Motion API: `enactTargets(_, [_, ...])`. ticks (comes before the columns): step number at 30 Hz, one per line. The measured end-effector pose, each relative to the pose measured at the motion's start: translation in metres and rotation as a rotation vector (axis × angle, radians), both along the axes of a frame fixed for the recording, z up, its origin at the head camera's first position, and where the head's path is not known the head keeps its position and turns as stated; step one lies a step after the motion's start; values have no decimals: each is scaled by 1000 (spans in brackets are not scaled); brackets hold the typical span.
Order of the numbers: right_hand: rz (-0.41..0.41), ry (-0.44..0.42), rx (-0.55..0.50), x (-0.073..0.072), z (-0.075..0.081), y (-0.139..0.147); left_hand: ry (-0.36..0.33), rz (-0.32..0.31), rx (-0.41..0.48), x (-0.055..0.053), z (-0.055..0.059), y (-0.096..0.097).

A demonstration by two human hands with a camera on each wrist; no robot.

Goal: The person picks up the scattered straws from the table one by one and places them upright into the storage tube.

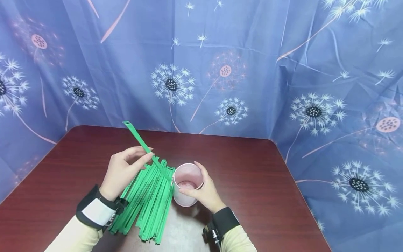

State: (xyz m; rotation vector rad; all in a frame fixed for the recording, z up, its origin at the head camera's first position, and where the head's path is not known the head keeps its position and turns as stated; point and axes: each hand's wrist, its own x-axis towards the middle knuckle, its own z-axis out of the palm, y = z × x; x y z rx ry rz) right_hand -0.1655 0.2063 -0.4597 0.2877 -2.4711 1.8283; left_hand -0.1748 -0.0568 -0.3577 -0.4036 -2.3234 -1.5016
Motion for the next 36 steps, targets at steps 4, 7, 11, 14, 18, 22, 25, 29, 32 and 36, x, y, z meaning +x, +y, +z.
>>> enactTargets(4, [-3,7,1,-4,5,-1,17,-24,114,7,5,3])
enactTargets(7, [6,16,-4,-6,7,-3,35,-34,150,11,6,5])
enactTargets(11, [34,28,-2,-8,6,-8,80,2,143,12,4,4])
enactTargets(14, [37,33,-9,-7,4,-11,101,21,132,12,2,4])
enactTargets(18, [29,32,-17,-6,3,-10,117,31,135,12,0,7])
enactTargets(22, [27,17,-15,-3,3,-8,177,39,120,11,-3,13])
enactTargets(25, [22,2,-18,-2,4,-7,213,27,88,10,-9,16])
enactTargets(29, [16,-8,-21,-2,2,-5,198,-1,46,8,-20,21])
enactTargets(32, [9,-13,-21,-1,1,-3,181,-20,8,8,-27,26])
enactTargets(36, [6,-12,-11,0,2,-2,168,-29,-53,8,-33,31])
